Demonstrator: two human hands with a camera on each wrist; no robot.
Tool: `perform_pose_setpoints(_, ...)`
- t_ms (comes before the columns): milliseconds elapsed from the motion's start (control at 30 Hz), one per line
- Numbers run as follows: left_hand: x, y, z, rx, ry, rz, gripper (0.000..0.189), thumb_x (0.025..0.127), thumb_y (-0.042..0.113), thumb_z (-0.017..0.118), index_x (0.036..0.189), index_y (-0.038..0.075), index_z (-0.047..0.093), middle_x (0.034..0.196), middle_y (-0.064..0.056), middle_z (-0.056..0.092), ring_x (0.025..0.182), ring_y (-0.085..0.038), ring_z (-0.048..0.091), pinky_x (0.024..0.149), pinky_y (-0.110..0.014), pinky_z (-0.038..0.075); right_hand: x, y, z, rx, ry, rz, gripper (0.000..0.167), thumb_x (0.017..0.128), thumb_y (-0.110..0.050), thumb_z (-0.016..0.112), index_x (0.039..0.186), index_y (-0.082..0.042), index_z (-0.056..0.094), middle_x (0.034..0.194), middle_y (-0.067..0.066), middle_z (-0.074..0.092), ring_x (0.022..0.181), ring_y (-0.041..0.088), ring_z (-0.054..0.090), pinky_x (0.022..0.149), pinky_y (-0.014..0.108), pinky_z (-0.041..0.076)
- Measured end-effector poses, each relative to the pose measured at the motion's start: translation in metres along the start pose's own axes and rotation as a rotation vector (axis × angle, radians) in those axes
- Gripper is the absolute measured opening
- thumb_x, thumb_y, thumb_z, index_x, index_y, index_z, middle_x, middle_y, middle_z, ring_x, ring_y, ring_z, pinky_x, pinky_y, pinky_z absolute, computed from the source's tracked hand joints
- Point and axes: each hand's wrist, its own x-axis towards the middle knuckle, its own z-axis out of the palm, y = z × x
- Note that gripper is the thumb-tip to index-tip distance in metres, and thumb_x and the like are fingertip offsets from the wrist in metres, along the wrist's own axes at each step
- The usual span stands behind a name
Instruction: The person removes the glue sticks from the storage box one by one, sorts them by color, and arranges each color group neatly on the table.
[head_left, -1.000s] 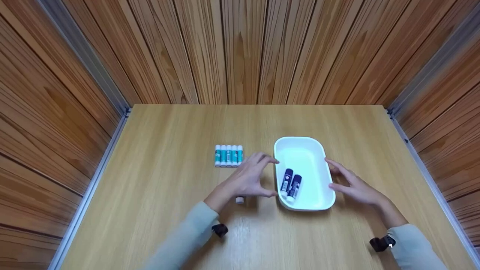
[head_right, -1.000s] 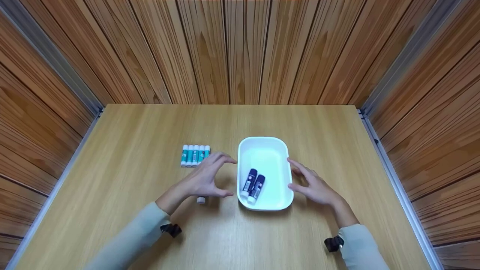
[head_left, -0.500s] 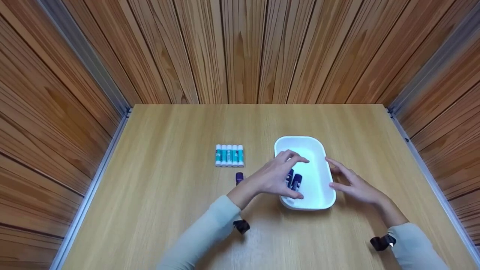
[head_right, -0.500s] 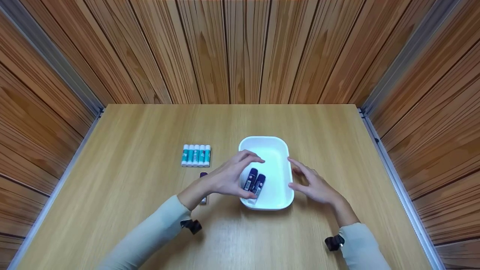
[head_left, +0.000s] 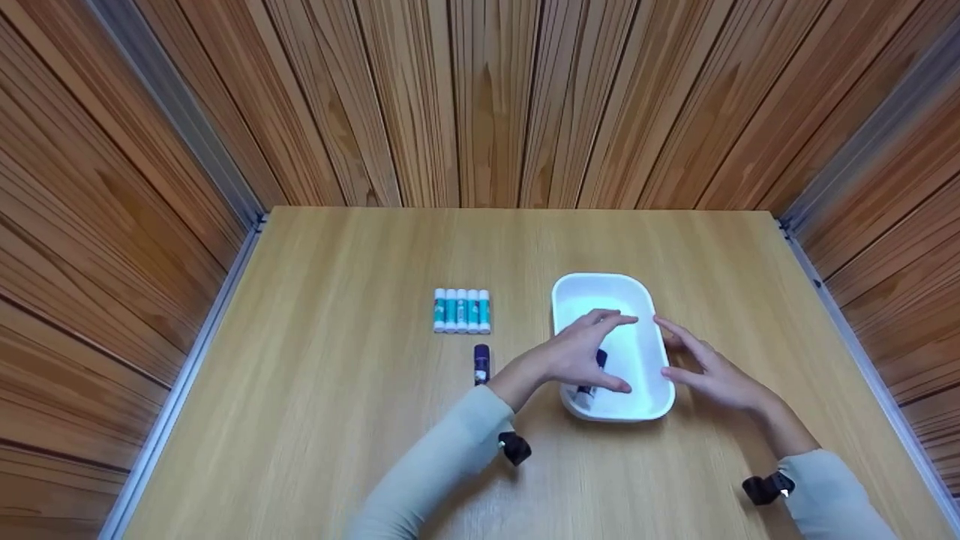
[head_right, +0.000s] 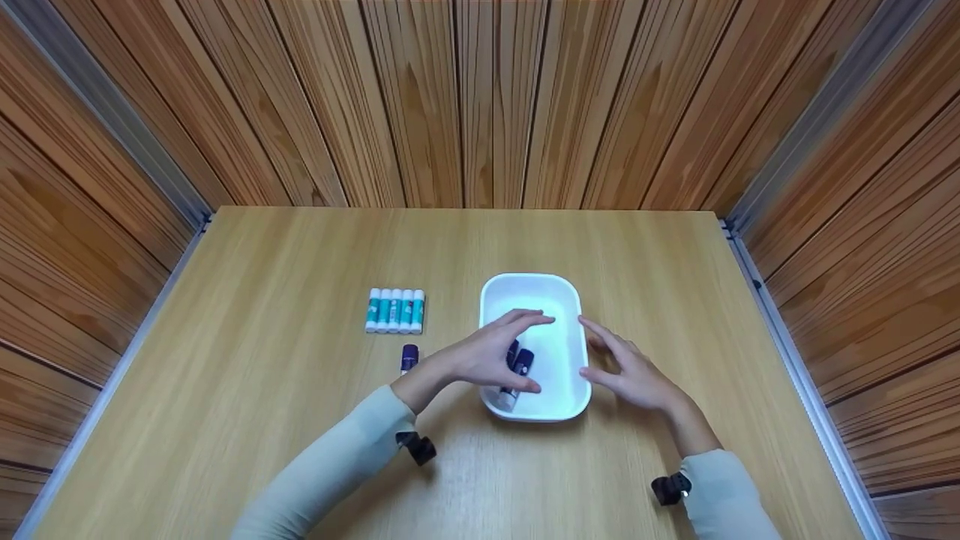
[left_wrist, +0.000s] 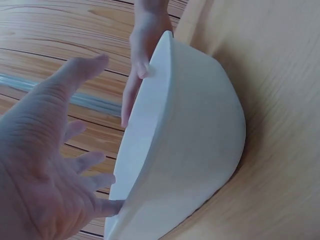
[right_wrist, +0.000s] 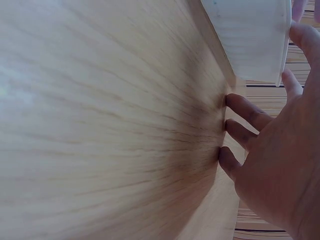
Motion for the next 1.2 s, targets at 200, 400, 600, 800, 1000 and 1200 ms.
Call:
perform_pose_setpoints(200, 0.011, 0.0, 0.007, 0.014, -0.015, -0.046, 0.098, 0.094, 0.044, 0.092, 0.174, 0.04, 0.037, 0.189, 0.001, 0.026, 0.175, -0.026, 0.032, 0.138, -0.052, 0.04, -0.001, 0.0, -0.001, -0.006, -0.002, 0.008, 0.083, 0.113, -0.019, 0.067, 0.181, -0.019, 0.02, 0.18, 0.031, 0.035, 0.163, 0.058, 0.034, 0.124, 0.094, 0.017)
perform_pose_setpoints(400, 0.019, 0.003, 0.008, 0.062, -0.041, -0.108, 0.098, 0.093, 0.046, 0.093, 0.174, 0.043, 0.037, 0.19, 0.001, 0.023, 0.177, -0.028, 0.028, 0.138, -0.059, 0.038, -0.001, 0.0, -0.001, -0.006, 0.006, 0.022, 0.083, 0.112, -0.02, 0.068, 0.181, -0.02, 0.021, 0.178, 0.029, 0.039, 0.163, 0.056, 0.034, 0.125, 0.093, 0.019)
perform_pose_setpoints(600, 0.023, 0.004, 0.01, 0.08, -0.08, -0.14, 0.099, 0.093, 0.045, 0.093, 0.174, 0.041, 0.036, 0.19, -0.002, 0.022, 0.177, -0.027, 0.025, 0.139, -0.051, 0.039, -0.001, -0.001, 0.0, -0.023, 0.006, 0.022, 0.083, 0.112, -0.02, 0.068, 0.181, -0.019, 0.021, 0.175, 0.029, 0.043, 0.16, 0.054, 0.039, 0.126, 0.09, 0.023)
perform_pose_setpoints(800, 0.026, 0.003, 0.01, 0.059, -0.083, -0.147, 0.099, 0.094, 0.046, 0.092, 0.175, 0.041, 0.035, 0.188, -0.003, 0.025, 0.174, -0.026, 0.032, 0.137, -0.048, 0.042, 0.0, -0.003, 0.0, -0.029, 0.01, 0.017, 0.083, 0.112, -0.021, 0.069, 0.181, -0.019, 0.023, 0.169, 0.028, 0.05, 0.155, 0.041, 0.046, 0.126, 0.086, 0.028)
perform_pose_setpoints(1000, 0.028, -0.002, 0.008, -0.031, -0.085, -0.101, 0.098, 0.095, 0.038, 0.092, 0.175, 0.039, 0.036, 0.186, -0.001, 0.028, 0.171, -0.022, 0.038, 0.138, -0.041, 0.039, 0.0, -0.001, 0.0, -0.022, 0.012, 0.0, 0.082, 0.112, -0.02, 0.068, 0.181, -0.018, 0.023, 0.168, 0.028, 0.052, 0.142, -0.014, 0.042, 0.126, 0.089, 0.026)
perform_pose_setpoints(1200, 0.03, -0.003, 0.003, 0.062, -0.192, -0.059, 0.096, 0.095, 0.033, 0.094, 0.172, 0.045, 0.039, 0.182, 0.006, 0.038, 0.166, -0.014, 0.042, 0.138, -0.038, 0.039, 0.0, -0.001, 0.0, -0.027, 0.015, -0.008, 0.082, 0.112, -0.018, 0.068, 0.181, -0.016, 0.023, 0.167, 0.029, 0.052, 0.153, 0.009, 0.049, 0.126, 0.091, 0.023)
